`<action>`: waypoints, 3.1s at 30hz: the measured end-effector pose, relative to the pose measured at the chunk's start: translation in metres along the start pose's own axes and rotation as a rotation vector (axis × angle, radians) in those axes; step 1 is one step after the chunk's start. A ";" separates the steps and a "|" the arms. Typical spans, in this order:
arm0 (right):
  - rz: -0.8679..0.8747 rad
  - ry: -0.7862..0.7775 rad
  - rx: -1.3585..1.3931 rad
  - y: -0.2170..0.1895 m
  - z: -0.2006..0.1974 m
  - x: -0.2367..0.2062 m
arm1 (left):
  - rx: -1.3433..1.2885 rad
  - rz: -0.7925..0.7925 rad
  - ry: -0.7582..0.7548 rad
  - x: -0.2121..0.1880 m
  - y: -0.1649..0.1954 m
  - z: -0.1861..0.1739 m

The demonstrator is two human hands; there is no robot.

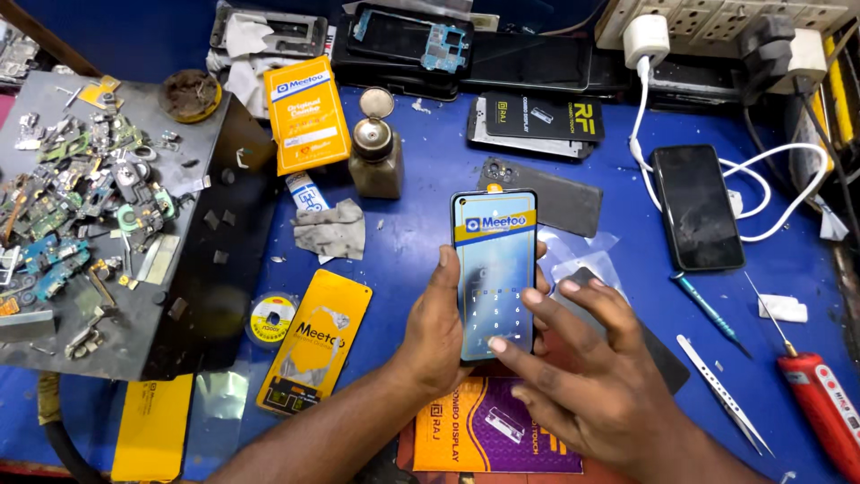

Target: The person works at a repair bench on a disassembled smartphone, cleaning the old display adhesive from the frame, then peels the protective film from a new replacement screen and powers the phone on to test the display. They then reconnect the display flex cable inside the phone body using a screwdriver and tweezers.

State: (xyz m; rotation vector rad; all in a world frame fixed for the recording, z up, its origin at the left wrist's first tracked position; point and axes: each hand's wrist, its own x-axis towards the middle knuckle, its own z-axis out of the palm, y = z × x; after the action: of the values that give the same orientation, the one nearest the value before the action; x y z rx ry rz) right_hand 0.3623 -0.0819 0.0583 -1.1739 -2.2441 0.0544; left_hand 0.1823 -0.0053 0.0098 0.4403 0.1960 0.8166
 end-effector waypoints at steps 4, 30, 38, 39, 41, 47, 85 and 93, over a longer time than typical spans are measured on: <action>-0.012 0.017 -0.030 -0.002 0.003 -0.002 | 0.002 -0.016 0.014 -0.003 0.001 0.001; 0.050 0.069 -0.037 0.004 0.002 -0.005 | 0.057 -0.045 0.085 0.000 -0.002 -0.002; 0.054 0.084 -0.031 0.003 0.002 -0.003 | 0.059 -0.015 0.006 -0.003 0.000 -0.003; 0.058 0.083 -0.028 0.003 0.002 -0.003 | 0.066 -0.026 0.033 -0.002 0.000 -0.002; 0.064 0.083 -0.023 0.004 0.002 -0.003 | 0.082 -0.047 0.087 -0.001 0.000 -0.002; 0.068 0.085 -0.015 0.003 0.001 -0.003 | 0.047 -0.020 0.009 -0.002 0.000 -0.002; -0.014 0.012 -0.046 -0.005 0.011 0.000 | 0.145 -0.045 0.108 0.000 -0.007 0.002; 0.027 0.040 -0.013 -0.004 0.007 -0.005 | 0.162 -0.024 0.020 -0.005 -0.012 -0.004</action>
State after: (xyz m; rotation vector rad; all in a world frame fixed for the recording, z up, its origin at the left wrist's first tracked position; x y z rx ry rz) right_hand 0.3580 -0.0861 0.0513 -1.2023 -2.1971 0.0271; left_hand 0.1855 -0.0144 0.0009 0.5809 0.2868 0.7847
